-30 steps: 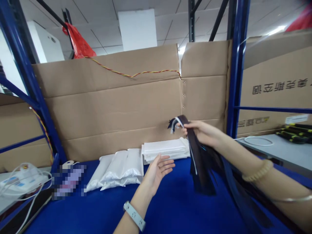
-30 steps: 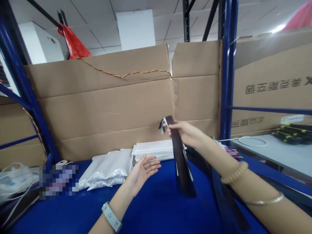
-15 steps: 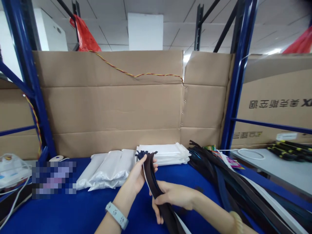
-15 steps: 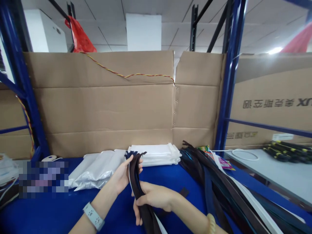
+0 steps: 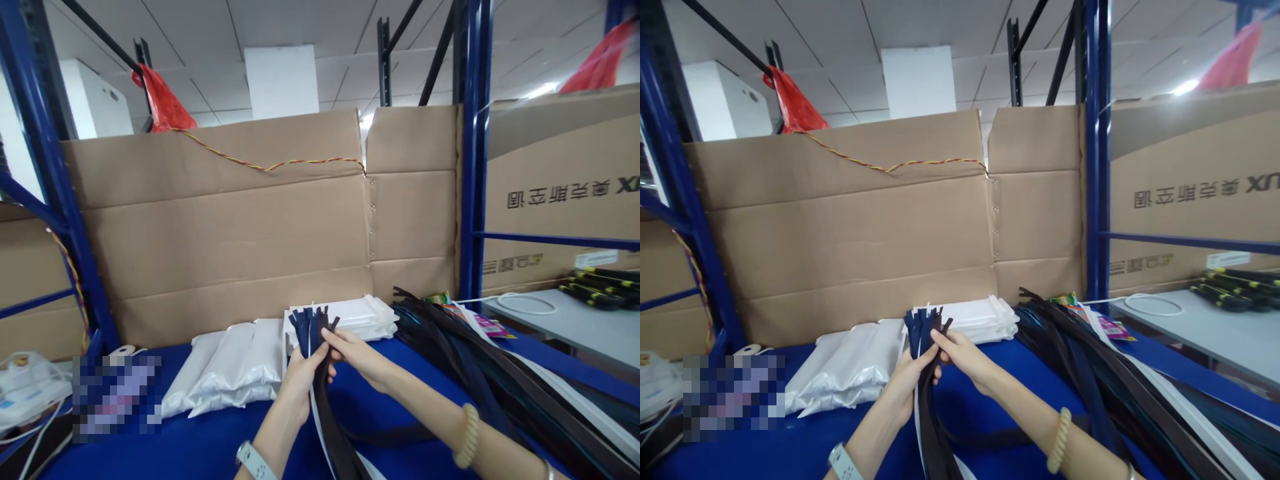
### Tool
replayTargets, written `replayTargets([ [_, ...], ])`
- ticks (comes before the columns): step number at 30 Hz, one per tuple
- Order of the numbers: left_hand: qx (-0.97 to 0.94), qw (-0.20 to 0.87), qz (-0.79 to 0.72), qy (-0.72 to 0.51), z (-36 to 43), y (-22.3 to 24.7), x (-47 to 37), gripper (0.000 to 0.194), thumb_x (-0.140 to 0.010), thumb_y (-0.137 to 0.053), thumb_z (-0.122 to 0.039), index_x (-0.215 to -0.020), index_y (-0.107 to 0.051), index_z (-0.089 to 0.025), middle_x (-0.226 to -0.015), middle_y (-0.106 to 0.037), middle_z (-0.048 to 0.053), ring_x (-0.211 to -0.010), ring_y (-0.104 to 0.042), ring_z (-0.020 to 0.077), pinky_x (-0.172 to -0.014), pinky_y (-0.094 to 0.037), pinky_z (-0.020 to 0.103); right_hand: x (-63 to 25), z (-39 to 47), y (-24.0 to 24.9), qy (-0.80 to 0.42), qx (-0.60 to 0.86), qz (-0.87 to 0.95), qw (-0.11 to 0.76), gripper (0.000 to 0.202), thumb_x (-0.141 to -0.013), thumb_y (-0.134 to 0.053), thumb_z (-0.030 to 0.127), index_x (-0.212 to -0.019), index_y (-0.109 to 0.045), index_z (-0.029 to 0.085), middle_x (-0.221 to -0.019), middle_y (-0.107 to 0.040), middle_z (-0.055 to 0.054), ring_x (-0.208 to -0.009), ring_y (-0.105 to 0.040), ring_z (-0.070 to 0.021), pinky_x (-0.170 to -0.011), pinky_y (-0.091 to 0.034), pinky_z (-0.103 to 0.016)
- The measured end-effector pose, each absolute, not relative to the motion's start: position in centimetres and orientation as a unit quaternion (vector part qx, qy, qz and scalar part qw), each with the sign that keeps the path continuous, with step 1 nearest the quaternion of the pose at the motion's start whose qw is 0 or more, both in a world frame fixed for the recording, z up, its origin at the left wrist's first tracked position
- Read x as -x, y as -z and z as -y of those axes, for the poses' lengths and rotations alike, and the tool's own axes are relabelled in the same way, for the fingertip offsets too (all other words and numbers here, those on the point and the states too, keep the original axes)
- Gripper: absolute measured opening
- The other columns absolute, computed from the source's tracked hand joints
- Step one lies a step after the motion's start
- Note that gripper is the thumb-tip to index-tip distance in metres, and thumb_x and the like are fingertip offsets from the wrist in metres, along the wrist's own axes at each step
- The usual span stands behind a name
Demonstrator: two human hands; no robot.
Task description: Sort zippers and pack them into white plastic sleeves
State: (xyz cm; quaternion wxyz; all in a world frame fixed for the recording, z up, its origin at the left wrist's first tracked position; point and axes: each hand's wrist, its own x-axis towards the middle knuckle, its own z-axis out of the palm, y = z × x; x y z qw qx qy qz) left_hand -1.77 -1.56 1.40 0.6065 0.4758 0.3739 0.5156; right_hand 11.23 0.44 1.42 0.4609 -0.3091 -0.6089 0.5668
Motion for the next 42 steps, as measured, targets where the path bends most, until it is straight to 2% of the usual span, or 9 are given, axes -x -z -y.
replayTargets([
  [5,-0.481,0.623,-0.367,-0.495,2.2,-0.8,0.8,0.037,-0.072,-0.072,-0.033,-0.102,-0.062,-0.013,-0.082,-0.070,0.011,-0.062,-0.067,0.0189,-0.054,-0.051,0.027,-11.8,-0.6,0.1,-0.548,0.358,0.554,0.514,0.038,-0.076,-0.062,0.051,-0.080,-0.059,0.013,-0.062,-0.055,0.000,-0.050,-0.047,-0.0097,-0.046,-0.034,-0.022],
  [11,-0.444,0.631,-0.370,-0.517,2.2,-0.6,0.9,0.043,-0.069,-0.075,-0.026,-0.108,-0.062,-0.015,-0.087,-0.072,0.011,-0.073,-0.069,0.0229,-0.065,-0.054,0.031,-12.4,-0.5,-0.2,-0.569,0.337,0.537,0.524,0.049,-0.075,-0.062,0.051,-0.111,-0.060,0.018,-0.091,-0.065,-0.006,-0.068,-0.055,-0.0147,-0.048,-0.034,-0.022],
  [25,-0.482,0.588,-0.390,-0.519,2.2,0.7,0.5,0.028,-0.066,-0.069,-0.010,-0.094,-0.068,-0.013,-0.089,-0.072,0.009,-0.086,-0.067,0.0215,-0.087,-0.047,0.033,-12.6,-0.9,1.3,-0.502,0.376,0.592,0.506,0.047,-0.076,-0.059,0.056,-0.082,-0.067,0.011,-0.073,-0.064,-0.006,-0.058,-0.051,-0.0115,-0.051,-0.034,-0.024],
  [29,-0.469,0.604,-0.378,-0.522,2.0,1.0,0.7,0.033,-0.068,-0.068,-0.008,-0.100,-0.066,-0.015,-0.100,-0.070,0.009,-0.091,-0.066,0.0198,-0.087,-0.048,0.032,-12.9,-1.1,1.6,-0.520,0.364,0.547,0.546,0.042,-0.075,-0.061,0.053,-0.088,-0.066,0.013,-0.073,-0.065,-0.005,-0.063,-0.057,-0.0158,-0.058,-0.043,-0.028],
  [32,-0.452,0.628,-0.358,-0.523,1.9,0.8,1.0,0.034,-0.070,-0.070,-0.015,-0.103,-0.063,-0.015,-0.104,-0.067,0.010,-0.090,-0.065,0.0180,-0.082,-0.050,0.030,-13.9,-1.6,1.6,-0.515,0.357,0.447,0.639,0.035,-0.073,-0.065,0.047,-0.087,-0.062,0.016,-0.077,-0.063,-0.004,-0.070,-0.059,-0.0167,-0.064,-0.048,-0.030],
  [34,-0.450,0.629,-0.360,-0.522,1.8,0.8,1.2,0.033,-0.072,-0.071,-0.020,-0.103,-0.061,-0.015,-0.092,-0.067,0.008,-0.071,-0.064,0.0125,-0.066,-0.050,0.025,-14.7,-1.9,1.3,-0.527,0.342,0.392,0.673,0.031,-0.072,-0.068,0.044,-0.083,-0.059,0.017,-0.071,-0.058,-0.001,-0.062,-0.055,-0.0126,-0.056,-0.046,-0.025],
  [37,-0.478,0.611,-0.355,-0.521,1.9,0.8,1.3,0.031,-0.076,-0.068,-0.030,-0.101,-0.059,-0.014,-0.074,-0.058,0.000,-0.045,-0.044,0.0027,-0.043,-0.035,0.018,-15.2,-1.9,0.7,-0.577,0.328,0.395,0.635,0.033,-0.070,-0.070,0.044,-0.083,-0.057,0.016,-0.058,-0.043,0.006,-0.042,-0.035,-0.0043,-0.038,-0.027,-0.018],
  [40,-0.515,0.602,-0.338,-0.508,2.1,0.9,1.0,0.033,-0.079,-0.063,-0.040,-0.097,-0.059,-0.014,-0.068,-0.050,-0.003,-0.043,-0.034,0.0006,-0.040,-0.025,0.016,-14.6,-1.3,0.3,-0.588,0.332,0.461,0.576,0.036,-0.071,-0.069,0.048,-0.083,-0.058,0.015,-0.052,-0.030,0.009,-0.039,-0.019,-0.0018,-0.036,-0.012,-0.017],
  [42,-0.532,0.600,-0.335,-0.495,2.3,0.9,0.8,0.036,-0.081,-0.059,-0.046,-0.095,-0.058,-0.014,-0.066,-0.049,-0.004,-0.042,-0.033,0.0006,-0.041,-0.024,0.016,-14.0,-0.8,0.4,-0.576,0.342,0.502,0.547,0.037,-0.072,-0.069,0.048,-0.077,-0.056,0.014,-0.050,-0.031,0.009,-0.039,-0.018,-0.0014,-0.037,-0.010,-0.018],
])
